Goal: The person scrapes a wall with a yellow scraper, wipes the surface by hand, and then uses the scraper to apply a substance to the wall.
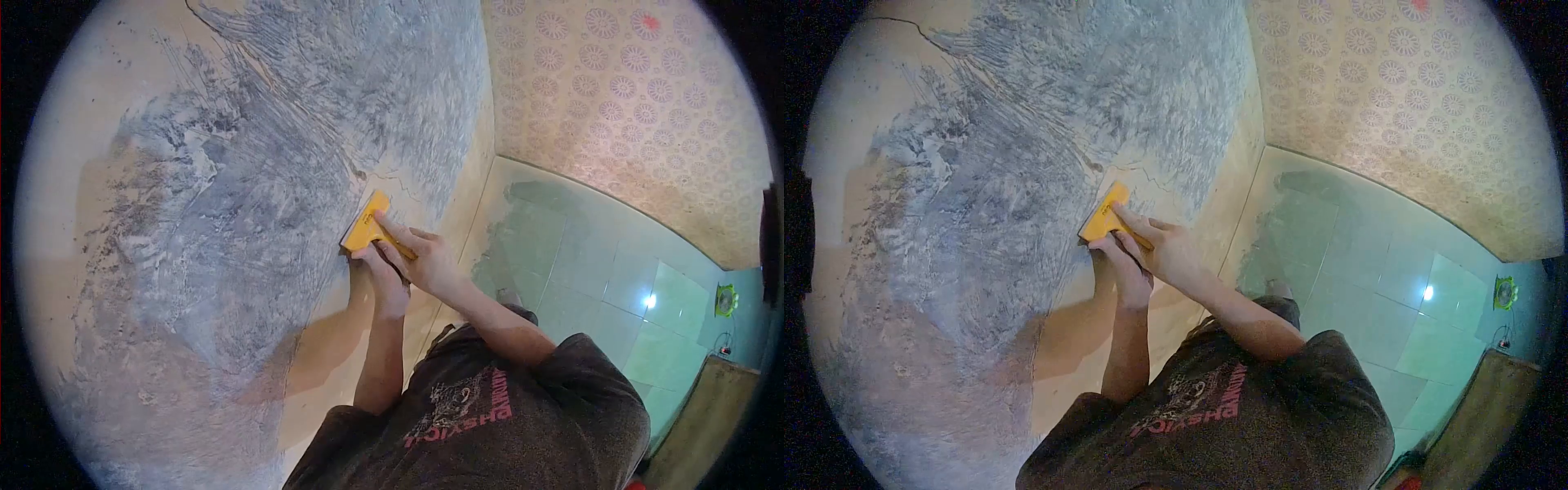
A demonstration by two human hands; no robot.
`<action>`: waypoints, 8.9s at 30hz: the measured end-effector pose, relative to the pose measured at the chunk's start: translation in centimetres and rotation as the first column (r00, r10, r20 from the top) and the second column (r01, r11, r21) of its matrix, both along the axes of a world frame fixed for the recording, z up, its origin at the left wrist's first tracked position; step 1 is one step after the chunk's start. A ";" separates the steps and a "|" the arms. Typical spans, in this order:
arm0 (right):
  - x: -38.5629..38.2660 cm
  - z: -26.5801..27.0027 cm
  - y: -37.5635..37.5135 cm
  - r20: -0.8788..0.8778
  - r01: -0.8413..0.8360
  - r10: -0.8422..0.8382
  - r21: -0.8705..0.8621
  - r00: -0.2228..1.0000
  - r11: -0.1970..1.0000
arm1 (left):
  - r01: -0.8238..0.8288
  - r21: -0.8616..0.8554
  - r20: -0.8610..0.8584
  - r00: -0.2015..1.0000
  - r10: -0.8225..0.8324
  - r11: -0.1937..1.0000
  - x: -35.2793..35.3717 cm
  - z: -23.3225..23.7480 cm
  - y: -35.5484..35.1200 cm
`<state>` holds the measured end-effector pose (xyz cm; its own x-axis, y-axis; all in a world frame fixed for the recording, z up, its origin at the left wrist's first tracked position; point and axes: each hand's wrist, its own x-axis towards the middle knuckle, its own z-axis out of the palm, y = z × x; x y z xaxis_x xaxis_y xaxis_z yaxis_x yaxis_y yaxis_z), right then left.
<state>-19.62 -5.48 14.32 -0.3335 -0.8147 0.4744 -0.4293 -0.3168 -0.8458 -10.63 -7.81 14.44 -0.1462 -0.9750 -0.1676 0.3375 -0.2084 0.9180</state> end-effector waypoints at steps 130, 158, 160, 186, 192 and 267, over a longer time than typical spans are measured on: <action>2.1 -4.9 1.3 0.234 -0.072 0.038 0.139 0.971 0.988 | 0.090 -0.007 0.196 0.977 -0.087 0.996 1.2 -3.9 0.4; -1.9 -2.9 -1.7 0.355 -0.075 0.068 0.006 0.932 0.997 | 0.073 -0.072 0.213 0.976 -0.056 0.995 -2.8 -3.1 -2.8; -1.3 -3.8 -1.2 0.298 -0.064 0.074 -0.043 0.952 0.997 | 0.051 -0.079 0.123 0.992 -0.041 0.996 -2.5 -3.6 -1.8; -0.2 -2.5 1.4 0.334 -0.198 0.135 0.164 0.933 0.966 | -0.006 0.042 0.108 0.994 0.002 0.999 -0.2 -3.0 0.4; -1.3 -1.9 0.1 0.386 -0.182 0.110 0.155 0.916 0.971 | -0.021 0.002 0.141 0.990 0.020 1.000 -2.6 -1.7 -0.7; -0.2 3.1 1.7 0.302 -0.131 0.044 0.276 0.952 0.952 | 0.079 0.175 0.034 0.996 -0.086 0.981 -1.0 1.0 -0.9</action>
